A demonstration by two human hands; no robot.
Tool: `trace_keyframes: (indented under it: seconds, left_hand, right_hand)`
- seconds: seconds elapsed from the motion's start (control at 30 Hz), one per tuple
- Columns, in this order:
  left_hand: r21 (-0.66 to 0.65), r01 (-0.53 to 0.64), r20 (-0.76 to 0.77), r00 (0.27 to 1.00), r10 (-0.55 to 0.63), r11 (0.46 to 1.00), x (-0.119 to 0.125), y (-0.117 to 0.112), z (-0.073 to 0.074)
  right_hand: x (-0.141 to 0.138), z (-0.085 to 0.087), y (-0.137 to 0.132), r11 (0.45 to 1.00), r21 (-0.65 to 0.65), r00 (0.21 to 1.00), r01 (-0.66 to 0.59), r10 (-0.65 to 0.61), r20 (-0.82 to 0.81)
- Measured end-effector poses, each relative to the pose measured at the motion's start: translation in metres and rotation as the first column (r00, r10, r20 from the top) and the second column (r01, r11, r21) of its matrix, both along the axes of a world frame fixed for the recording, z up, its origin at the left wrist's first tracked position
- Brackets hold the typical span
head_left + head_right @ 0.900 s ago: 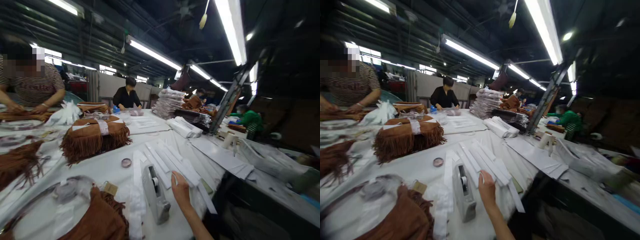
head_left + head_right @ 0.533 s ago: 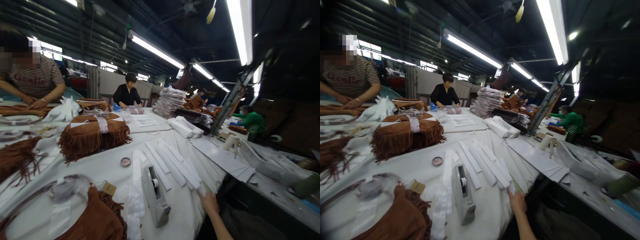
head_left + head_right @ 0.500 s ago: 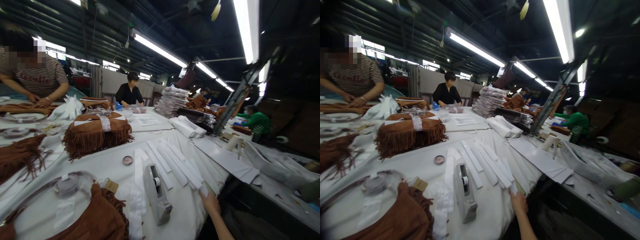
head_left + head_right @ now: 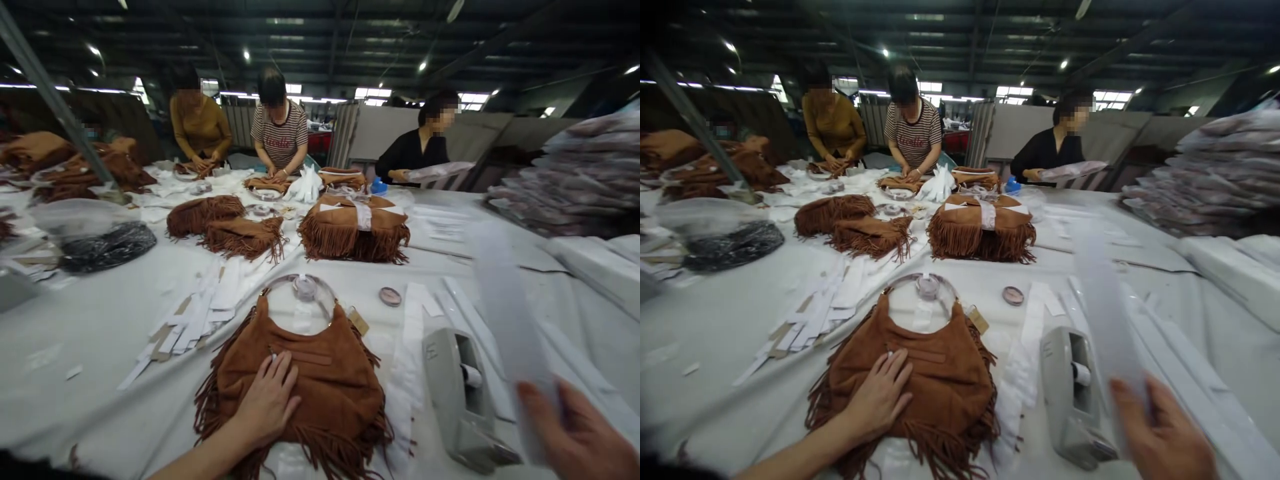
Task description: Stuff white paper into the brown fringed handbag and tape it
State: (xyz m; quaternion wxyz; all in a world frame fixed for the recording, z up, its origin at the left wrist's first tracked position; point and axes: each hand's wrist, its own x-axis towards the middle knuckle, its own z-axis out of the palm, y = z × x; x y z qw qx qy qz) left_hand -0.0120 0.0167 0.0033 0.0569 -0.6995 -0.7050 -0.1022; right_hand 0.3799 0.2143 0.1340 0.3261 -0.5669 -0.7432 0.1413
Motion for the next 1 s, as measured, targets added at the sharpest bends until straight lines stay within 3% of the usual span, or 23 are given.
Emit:
trace_keyframes:
  seconds: [0.03, 0.07, 0.13, 0.17, 0.27, 0.33, 0.47, 0.57, 0.67, 0.8, 1.0]
  left_hand:
    - [-0.006, 0.002, 0.013, 1.0, -0.002, 1.0, 0.0, 0.0, 0.001]
    - [-0.012, 0.005, 0.021, 1.0, -0.005, 1.0, 0.0, 0.0, 0.001]
    - [-0.02, 0.004, 0.029, 1.0, -0.004, 1.0, 0.0, 0.001, 0.0]
    - [-0.022, 0.002, 0.034, 0.999, -0.001, 1.0, -0.001, 0.001, 0.0]
    - [-0.012, -0.01, 0.063, 0.998, 0.011, 1.0, -0.001, 0.002, 0.002]
    - [0.0, -0.012, 0.085, 0.996, 0.012, 1.0, -0.001, 0.001, 0.003]
    - [0.033, 0.011, 0.095, 0.995, -0.014, 0.999, -0.003, -0.004, 0.008]
    - [0.059, 0.02, 0.116, 0.993, -0.027, 0.998, -0.002, -0.011, 0.017]
    - [0.094, 0.051, 0.131, 0.989, -0.063, 0.994, 0.005, -0.022, 0.028]
    - [0.086, 0.204, 0.063, 0.976, -0.21, 0.975, 0.017, -0.04, 0.038]
    - [0.024, 0.189, 0.047, 0.981, -0.19, 0.982, 0.022, -0.046, 0.047]
  right_hand:
    - [-0.028, 0.005, -0.009, 0.998, -0.055, 0.999, 0.0, -0.002, -0.036]
    - [-0.059, 0.009, -0.018, 0.981, -0.139, 0.99, -0.133, 0.126, -0.061]
    - [-0.12, 0.012, -0.035, 0.82, -0.306, 0.873, -0.484, 0.478, -0.098]
    - [-0.147, 0.011, -0.041, 0.745, -0.341, 0.813, -0.573, 0.57, -0.122]
    - [-0.205, -0.001, -0.046, 0.532, -0.417, 0.633, -0.737, 0.76, -0.15]
    - [-0.225, -0.015, -0.038, 0.462, -0.458, 0.568, -0.76, 0.814, -0.12]
    - [-0.236, -0.038, -0.018, 0.474, -0.5, 0.553, -0.725, 0.833, -0.01]
    - [-0.236, -0.045, -0.012, 0.437, -0.532, 0.514, -0.725, 0.858, 0.004]
    - [-0.234, -0.044, -0.014, 0.388, -0.544, 0.46, -0.744, 0.888, 0.004]
    - [-0.232, -0.038, -0.02, 0.342, -0.524, 0.381, -0.78, 0.924, 0.036]
    - [-0.228, -0.028, -0.03, 0.294, -0.595, 0.323, -0.748, 0.944, 0.061]
